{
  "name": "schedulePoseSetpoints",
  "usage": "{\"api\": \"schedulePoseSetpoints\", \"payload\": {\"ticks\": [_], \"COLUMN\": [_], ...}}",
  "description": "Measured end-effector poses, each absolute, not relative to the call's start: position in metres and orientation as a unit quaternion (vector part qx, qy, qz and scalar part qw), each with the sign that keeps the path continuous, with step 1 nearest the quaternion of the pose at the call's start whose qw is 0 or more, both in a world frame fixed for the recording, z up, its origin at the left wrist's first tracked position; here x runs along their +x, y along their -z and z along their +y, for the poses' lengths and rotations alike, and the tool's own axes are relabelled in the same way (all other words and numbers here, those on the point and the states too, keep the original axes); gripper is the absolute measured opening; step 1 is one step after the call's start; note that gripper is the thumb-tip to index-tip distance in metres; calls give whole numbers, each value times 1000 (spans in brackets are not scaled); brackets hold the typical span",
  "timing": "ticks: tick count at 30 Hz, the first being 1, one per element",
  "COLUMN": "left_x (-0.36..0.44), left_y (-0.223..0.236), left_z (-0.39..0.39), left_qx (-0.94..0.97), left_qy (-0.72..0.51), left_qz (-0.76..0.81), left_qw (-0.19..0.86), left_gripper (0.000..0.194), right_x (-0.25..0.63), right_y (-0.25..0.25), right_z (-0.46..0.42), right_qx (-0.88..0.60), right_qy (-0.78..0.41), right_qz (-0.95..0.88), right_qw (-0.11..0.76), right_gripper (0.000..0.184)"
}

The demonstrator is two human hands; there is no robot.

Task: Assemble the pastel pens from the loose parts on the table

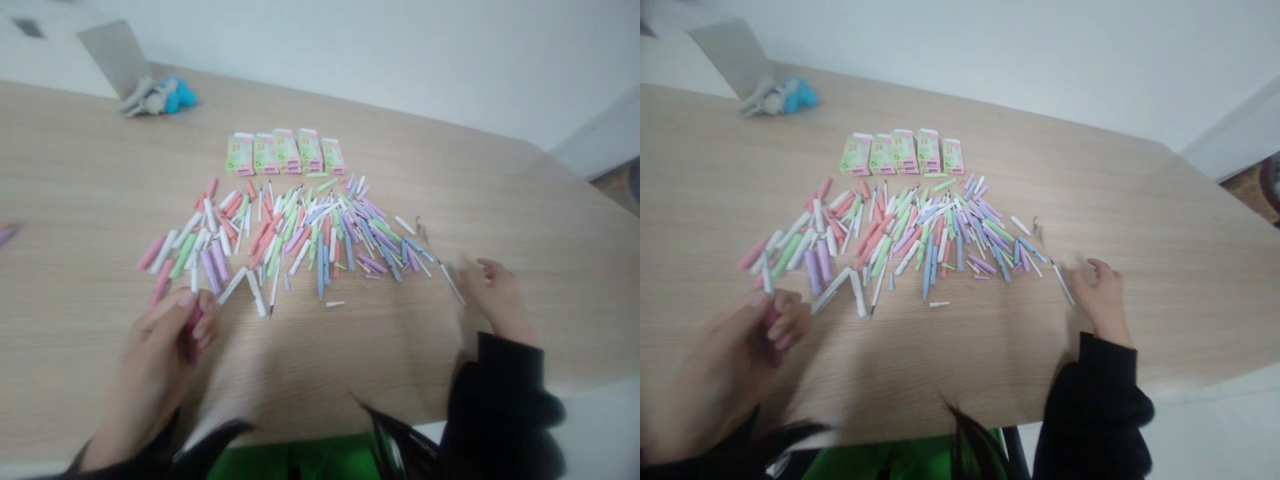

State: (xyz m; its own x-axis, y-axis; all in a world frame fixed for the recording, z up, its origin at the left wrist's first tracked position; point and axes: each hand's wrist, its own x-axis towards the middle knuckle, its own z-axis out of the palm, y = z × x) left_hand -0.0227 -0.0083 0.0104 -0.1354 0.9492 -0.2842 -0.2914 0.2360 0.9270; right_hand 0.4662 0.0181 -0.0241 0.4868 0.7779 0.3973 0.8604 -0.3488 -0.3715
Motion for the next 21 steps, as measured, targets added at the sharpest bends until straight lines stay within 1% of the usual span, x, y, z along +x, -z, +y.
{"api": "schedulePoseSetpoints", "payload": {"ticks": [1, 3, 6, 9, 10, 12, 14, 17, 19, 21], "left_x": [-22, -23, -31, -49, -57, -73, -89, -107, -116, -124], "left_y": [-9, -7, -6, -10, -11, -13, -13, -15, -18, -20], "left_z": [-9, -12, -14, -14, -13, -12, -10, -10, -11, -12], "left_qx": [321, 349, 371, 362, 358, 348, 335, 305, 289, 280], "left_qy": [-537, -539, -547, -565, -573, -595, -619, -647, -673, -696], "left_qz": [530, 531, 500, 447, 438, 433, 434, 456, 494, 531], "left_qw": [573, 553, 559, 592, 593, 581, 563, 530, 468, 394], "left_gripper": [33, 34, 37, 38, 38, 37, 37, 34, 29, 26], "right_x": [467, 464, 442, 399, 380, 339, 295, 236, 204, 175], "right_y": [24, 22, 8, -18, -28, -49, -66, -83, -87, -85], "right_z": [15, 10, 15, 36, 45, 64, 82, 102, 113, 125], "right_qx": [-823, -827, -799, -728, -692, -609, -518, -444, -419, -390], "right_qy": [69, 55, 22, -50, -78, -123, -132, -126, -129, -139], "right_qz": [-483, -450, -486, -587, -633, -736, -820, -878, -896, -909], "right_qw": [290, 332, 354, 351, 338, 271, 205, 125, 77, 51], "right_gripper": [36, 25, 11, 12, 15, 18, 19, 23, 24, 24]}}
